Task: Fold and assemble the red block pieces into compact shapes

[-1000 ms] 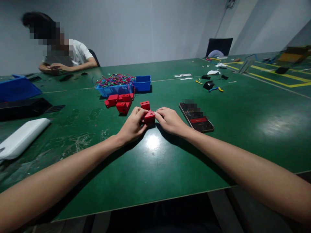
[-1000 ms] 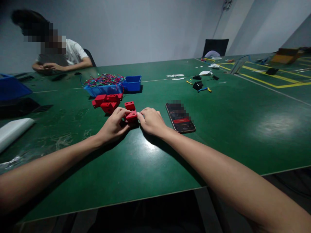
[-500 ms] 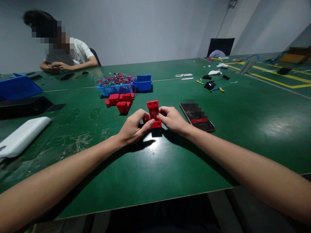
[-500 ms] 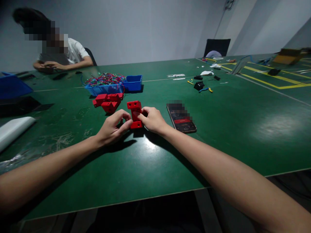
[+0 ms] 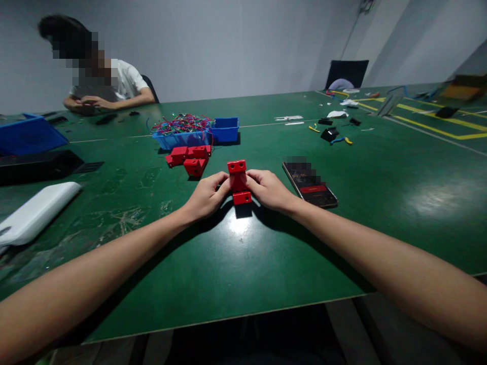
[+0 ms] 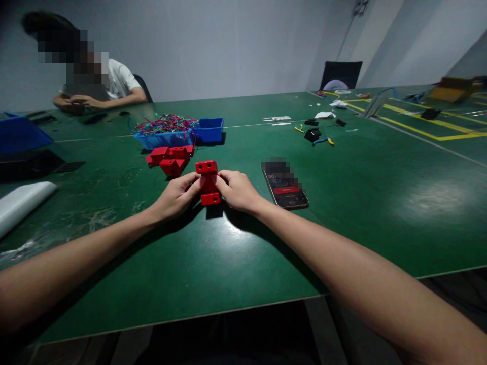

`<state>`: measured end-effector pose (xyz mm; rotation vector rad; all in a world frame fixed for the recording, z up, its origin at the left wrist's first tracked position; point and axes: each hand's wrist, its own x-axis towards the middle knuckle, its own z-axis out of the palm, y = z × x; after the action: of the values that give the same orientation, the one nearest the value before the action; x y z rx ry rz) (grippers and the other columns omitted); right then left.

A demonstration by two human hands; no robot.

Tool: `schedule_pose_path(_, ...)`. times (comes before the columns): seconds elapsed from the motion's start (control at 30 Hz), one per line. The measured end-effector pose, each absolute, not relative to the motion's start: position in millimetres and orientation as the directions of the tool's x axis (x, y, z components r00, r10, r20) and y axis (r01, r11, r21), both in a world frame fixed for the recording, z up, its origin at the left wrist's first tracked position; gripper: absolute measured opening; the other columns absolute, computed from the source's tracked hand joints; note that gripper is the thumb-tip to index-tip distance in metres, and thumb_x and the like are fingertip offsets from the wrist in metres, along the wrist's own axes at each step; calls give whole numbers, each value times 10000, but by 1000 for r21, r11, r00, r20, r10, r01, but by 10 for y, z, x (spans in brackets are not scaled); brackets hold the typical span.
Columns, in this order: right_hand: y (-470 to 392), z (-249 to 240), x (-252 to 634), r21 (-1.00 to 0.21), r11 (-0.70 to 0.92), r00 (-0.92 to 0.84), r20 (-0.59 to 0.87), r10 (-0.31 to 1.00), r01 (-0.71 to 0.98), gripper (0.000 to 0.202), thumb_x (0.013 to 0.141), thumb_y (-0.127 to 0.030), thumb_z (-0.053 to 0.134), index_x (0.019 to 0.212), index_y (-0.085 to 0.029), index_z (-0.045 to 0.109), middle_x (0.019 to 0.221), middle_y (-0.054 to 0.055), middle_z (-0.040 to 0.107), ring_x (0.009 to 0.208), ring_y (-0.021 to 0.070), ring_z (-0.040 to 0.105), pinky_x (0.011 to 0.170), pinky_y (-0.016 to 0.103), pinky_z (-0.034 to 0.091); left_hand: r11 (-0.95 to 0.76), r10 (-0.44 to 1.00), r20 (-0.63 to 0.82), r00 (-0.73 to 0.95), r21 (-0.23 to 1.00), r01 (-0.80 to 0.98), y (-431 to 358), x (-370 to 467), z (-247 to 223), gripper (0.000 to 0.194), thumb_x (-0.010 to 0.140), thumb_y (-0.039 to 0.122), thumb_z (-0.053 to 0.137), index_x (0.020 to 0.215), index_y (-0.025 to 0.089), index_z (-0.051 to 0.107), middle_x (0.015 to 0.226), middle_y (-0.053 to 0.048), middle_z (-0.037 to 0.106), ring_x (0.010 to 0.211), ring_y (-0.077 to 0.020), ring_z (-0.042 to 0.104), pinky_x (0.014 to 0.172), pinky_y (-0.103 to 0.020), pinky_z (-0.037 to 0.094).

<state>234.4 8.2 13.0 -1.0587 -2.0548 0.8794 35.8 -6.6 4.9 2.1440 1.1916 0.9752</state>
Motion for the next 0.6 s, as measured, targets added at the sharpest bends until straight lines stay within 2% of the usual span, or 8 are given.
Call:
schedule_pose_path(0.37,22,203,2316,-799,426,-434,234,870,424,325,997,-296,449,1010,-112,716,1024,107,762,914,209,676,801,289,461,-577,810,465,356,529,622,-91,344,53,323,973,388,462,994,147,676,946,-87,742,837,-214,681,810,-328,521)
schedule_pose_path(0.6,23,178,2320,-779,453,-438,258,861,434,315,1011,-292,436,1023,-121,699,1016,96,754,908,192,665,792,276,451,-569,821,437,368,573,590,-73,345,43,337,984,398,443,1025,150,667,999,-94,745,889,-226,690,836,-340,529)
